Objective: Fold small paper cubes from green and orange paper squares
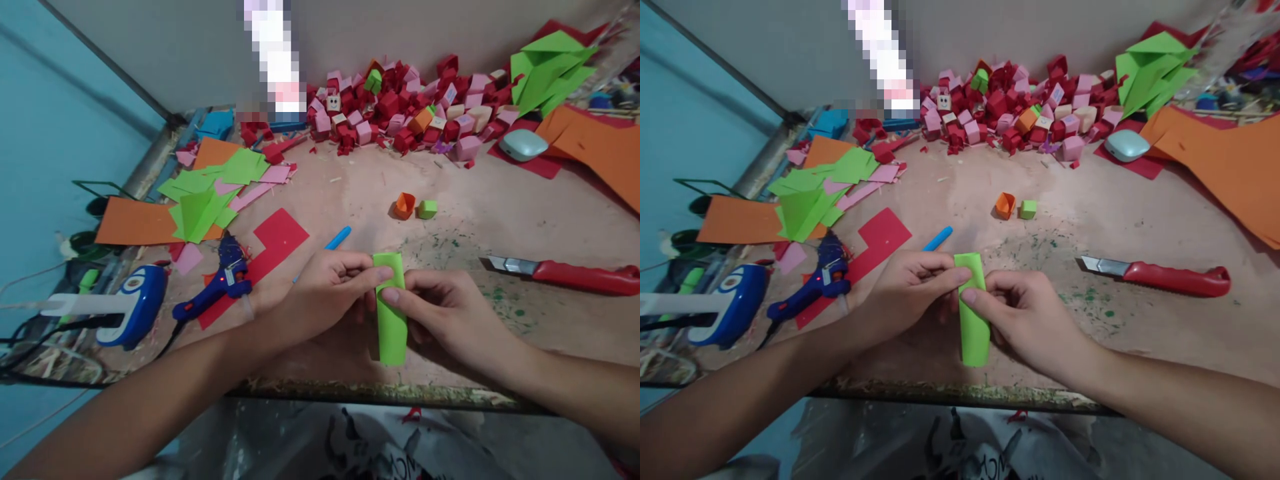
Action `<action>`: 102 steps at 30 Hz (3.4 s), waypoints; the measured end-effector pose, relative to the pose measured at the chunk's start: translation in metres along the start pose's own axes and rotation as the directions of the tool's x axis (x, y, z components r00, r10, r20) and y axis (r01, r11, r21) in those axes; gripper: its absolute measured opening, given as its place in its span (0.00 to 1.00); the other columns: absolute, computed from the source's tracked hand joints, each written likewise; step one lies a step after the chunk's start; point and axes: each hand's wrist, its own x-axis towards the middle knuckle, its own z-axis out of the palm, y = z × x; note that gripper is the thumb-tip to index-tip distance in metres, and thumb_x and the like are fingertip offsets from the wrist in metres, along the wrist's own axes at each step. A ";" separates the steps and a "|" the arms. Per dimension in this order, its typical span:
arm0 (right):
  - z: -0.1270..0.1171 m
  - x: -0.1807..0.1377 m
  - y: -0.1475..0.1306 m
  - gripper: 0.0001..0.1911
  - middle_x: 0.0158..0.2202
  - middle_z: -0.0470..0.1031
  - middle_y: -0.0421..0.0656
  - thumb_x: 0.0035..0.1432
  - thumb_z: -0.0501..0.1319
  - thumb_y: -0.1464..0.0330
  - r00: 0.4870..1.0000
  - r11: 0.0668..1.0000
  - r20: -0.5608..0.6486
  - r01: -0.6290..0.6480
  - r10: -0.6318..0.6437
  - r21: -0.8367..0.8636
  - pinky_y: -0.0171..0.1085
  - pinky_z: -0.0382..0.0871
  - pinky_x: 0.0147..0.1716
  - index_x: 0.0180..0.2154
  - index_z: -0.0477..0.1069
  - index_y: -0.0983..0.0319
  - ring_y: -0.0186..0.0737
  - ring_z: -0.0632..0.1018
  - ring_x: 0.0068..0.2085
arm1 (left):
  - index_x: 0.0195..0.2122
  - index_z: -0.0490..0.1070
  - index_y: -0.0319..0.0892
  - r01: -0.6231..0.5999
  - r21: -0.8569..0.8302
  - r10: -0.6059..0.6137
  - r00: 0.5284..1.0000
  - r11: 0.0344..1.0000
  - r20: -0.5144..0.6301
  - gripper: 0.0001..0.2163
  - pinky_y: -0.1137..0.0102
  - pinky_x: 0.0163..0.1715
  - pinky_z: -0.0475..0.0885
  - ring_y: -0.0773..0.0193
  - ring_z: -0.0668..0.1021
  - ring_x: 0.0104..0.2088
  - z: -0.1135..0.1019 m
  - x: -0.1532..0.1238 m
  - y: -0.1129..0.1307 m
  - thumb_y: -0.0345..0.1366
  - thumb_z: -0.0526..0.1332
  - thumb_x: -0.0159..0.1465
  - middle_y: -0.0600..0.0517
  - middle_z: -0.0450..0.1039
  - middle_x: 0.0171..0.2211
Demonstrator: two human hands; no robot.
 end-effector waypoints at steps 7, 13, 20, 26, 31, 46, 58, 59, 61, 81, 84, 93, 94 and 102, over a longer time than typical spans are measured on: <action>0.000 -0.002 -0.010 0.17 0.21 0.66 0.37 0.61 0.75 0.53 0.996 0.996 0.078 -0.036 0.043 -0.087 0.33 0.50 0.20 0.36 0.84 0.62 0.29 0.61 0.21 | 0.26 0.74 0.41 -0.068 0.030 0.069 0.997 0.997 -0.032 0.17 0.78 0.19 0.67 0.74 0.71 0.20 0.002 -0.001 0.001 0.43 0.64 0.72 0.58 0.71 0.21; 0.000 -0.003 -0.012 0.20 0.16 0.69 0.39 0.61 0.74 0.50 0.995 0.977 0.046 -0.077 0.087 -0.199 0.32 0.49 0.17 0.34 0.85 0.62 0.30 0.63 0.18 | 0.25 0.72 0.41 -0.097 0.137 0.110 0.990 0.986 -0.087 0.18 0.77 0.21 0.67 0.75 0.69 0.20 0.003 -0.003 0.002 0.43 0.63 0.72 0.59 0.68 0.20; -0.004 -0.003 -0.009 0.20 0.18 0.71 0.40 0.61 0.75 0.51 0.995 0.981 0.039 -0.079 0.088 -0.176 0.34 0.53 0.20 0.30 0.82 0.61 0.32 0.66 0.20 | 0.26 0.70 0.42 -0.123 0.138 0.133 0.989 0.983 -0.066 0.17 0.76 0.22 0.64 0.74 0.69 0.22 0.003 -0.001 0.002 0.42 0.63 0.72 0.59 0.67 0.21; -0.008 -0.001 -0.010 0.19 0.21 0.72 0.40 0.64 0.75 0.56 1.000 0.999 0.017 0.008 -0.009 0.038 0.36 0.58 0.26 0.28 0.78 0.61 0.34 0.69 0.25 | 0.26 0.70 0.42 -0.107 0.222 0.122 0.991 0.969 -0.052 0.17 0.74 0.23 0.62 0.72 0.68 0.24 0.001 -0.002 0.002 0.43 0.63 0.72 0.59 0.66 0.23; -0.007 0.000 -0.011 0.23 0.21 0.71 0.40 0.64 0.74 0.55 1.000 1.000 0.003 0.014 -0.014 0.013 0.35 0.55 0.24 0.24 0.76 0.62 0.32 0.67 0.23 | 0.26 0.69 0.42 -0.104 0.269 0.123 0.991 0.958 -0.054 0.19 0.73 0.25 0.62 0.71 0.67 0.25 0.000 -0.003 0.001 0.44 0.61 0.74 0.59 0.64 0.23; -0.008 0.002 -0.014 0.15 0.20 0.71 0.38 0.61 0.77 0.58 0.994 0.991 -0.080 0.083 -0.075 0.104 0.36 0.58 0.24 0.30 0.81 0.60 0.33 0.68 0.23 | 0.26 0.68 0.42 -0.125 0.351 0.132 0.991 0.928 0.005 0.20 0.73 0.25 0.61 0.70 0.66 0.26 -0.002 0.000 0.001 0.45 0.59 0.75 0.58 0.63 0.24; -0.013 0.004 -0.013 0.18 0.20 0.71 0.38 0.59 0.78 0.55 0.984 0.992 -0.131 0.125 -0.121 0.023 0.38 0.64 0.25 0.28 0.81 0.61 0.35 0.70 0.24 | 0.27 0.65 0.42 -0.157 0.346 0.140 0.987 0.925 0.072 0.19 0.73 0.25 0.59 0.70 0.65 0.26 -0.002 0.002 0.001 0.43 0.58 0.76 0.58 0.60 0.24; -0.012 0.004 -0.013 0.17 0.20 0.71 0.38 0.58 0.78 0.55 0.982 0.992 -0.140 0.129 -0.125 0.019 0.38 0.64 0.25 0.29 0.81 0.60 0.35 0.70 0.24 | 0.27 0.66 0.42 -0.159 0.350 0.143 0.987 0.923 0.073 0.19 0.73 0.25 0.59 0.70 0.65 0.26 -0.002 0.002 0.000 0.43 0.58 0.76 0.58 0.61 0.24; -0.011 0.004 -0.013 0.16 0.20 0.71 0.38 0.57 0.79 0.56 0.980 0.991 -0.157 0.129 -0.122 0.032 0.38 0.63 0.25 0.29 0.82 0.60 0.35 0.69 0.24 | 0.27 0.66 0.42 -0.169 0.362 0.157 0.986 0.917 0.062 0.19 0.73 0.25 0.59 0.70 0.66 0.26 -0.001 0.002 0.000 0.43 0.59 0.75 0.58 0.61 0.24; -0.011 0.000 -0.016 0.23 0.24 0.75 0.43 0.64 0.72 0.50 0.999 0.997 0.046 -0.019 0.022 -0.079 0.37 0.60 0.24 0.27 0.80 0.61 0.36 0.70 0.24 | 0.26 0.69 0.42 -0.107 0.250 0.137 0.985 0.962 -0.108 0.18 0.74 0.22 0.62 0.72 0.68 0.21 0.002 -0.007 0.005 0.43 0.61 0.74 0.58 0.67 0.21; -0.009 -0.001 -0.019 0.25 0.21 0.73 0.42 0.64 0.72 0.50 0.999 0.988 0.041 0.003 0.004 -0.154 0.37 0.57 0.23 0.24 0.78 0.61 0.34 0.67 0.22 | 0.28 0.72 0.41 -0.114 0.124 0.124 0.990 0.986 -0.070 0.15 0.75 0.24 0.65 0.72 0.70 0.23 -0.001 -0.006 0.008 0.43 0.64 0.71 0.58 0.69 0.22; -0.007 -0.001 -0.019 0.23 0.17 0.67 0.37 0.66 0.71 0.53 0.996 0.970 0.087 -0.013 0.035 -0.242 0.33 0.51 0.19 0.27 0.77 0.62 0.29 0.62 0.19 | 0.28 0.79 0.41 -0.044 0.094 0.049 0.997 0.995 -0.059 0.12 0.74 0.26 0.68 0.69 0.74 0.27 -0.005 0.000 0.007 0.43 0.71 0.64 0.54 0.75 0.26; -0.007 -0.001 -0.019 0.22 0.17 0.65 0.36 0.66 0.71 0.53 0.997 0.974 0.072 -0.016 0.034 -0.228 0.32 0.49 0.18 0.28 0.78 0.62 0.29 0.61 0.18 | 0.29 0.79 0.41 -0.067 0.094 0.077 0.991 0.993 -0.113 0.13 0.74 0.26 0.68 0.69 0.74 0.27 -0.008 0.000 0.007 0.43 0.71 0.65 0.55 0.75 0.26; -0.007 -0.002 -0.014 0.21 0.15 0.61 0.35 0.67 0.70 0.51 1.000 0.995 0.011 -0.025 0.026 -0.099 0.34 0.45 0.18 0.34 0.83 0.64 0.29 0.59 0.17 | 0.30 0.73 0.44 -0.337 0.160 0.361 0.703 0.928 -0.613 0.12 0.71 0.30 0.70 0.70 0.69 0.28 -0.044 0.014 0.015 0.41 0.70 0.68 0.57 0.70 0.27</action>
